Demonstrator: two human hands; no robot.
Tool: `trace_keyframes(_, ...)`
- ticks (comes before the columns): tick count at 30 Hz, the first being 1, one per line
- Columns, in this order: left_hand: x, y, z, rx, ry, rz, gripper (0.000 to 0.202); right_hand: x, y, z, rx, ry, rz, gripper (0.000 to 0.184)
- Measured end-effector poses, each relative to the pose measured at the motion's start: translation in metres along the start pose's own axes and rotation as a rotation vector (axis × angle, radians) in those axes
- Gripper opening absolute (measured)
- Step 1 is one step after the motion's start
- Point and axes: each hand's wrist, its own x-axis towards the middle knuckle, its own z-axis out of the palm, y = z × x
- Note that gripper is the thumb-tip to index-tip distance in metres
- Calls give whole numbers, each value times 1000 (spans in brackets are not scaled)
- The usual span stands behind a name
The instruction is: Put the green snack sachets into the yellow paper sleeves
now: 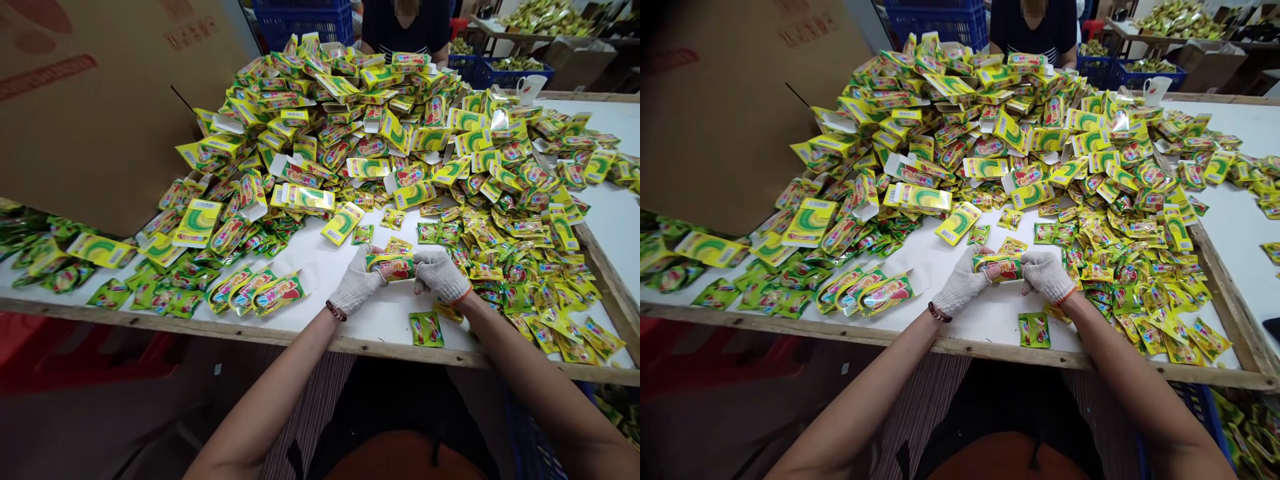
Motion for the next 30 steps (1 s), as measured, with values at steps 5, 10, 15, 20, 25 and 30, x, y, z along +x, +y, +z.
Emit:
trace_keyframes(5, 2, -8, 0, -97, 30, 37, 53, 3, -3, 1, -120, 88, -194, 17)
trace_keyframes(10, 6, -10, 2, -264, 34, 7, 52, -4, -11, 1, -127, 135, -269, 18)
trace_keyframes(15, 7, -4, 1, -325, 66, -40, 50, -6, -7, -4, -24, 93, -224, 15)
trace_keyframes(20, 11, -8, -9, -317, 153, -4, 51, -5, -4, -9, 86, 140, -122, 16)
trace_keyframes(25, 7, -5, -11, -196, 115, 44, 49, -4, -2, -10, 134, 28, -97, 28)
trace_keyframes(30, 2, 4, -9, -81, 67, 29, 57, -6, -5, -10, 89, -28, -87, 26)
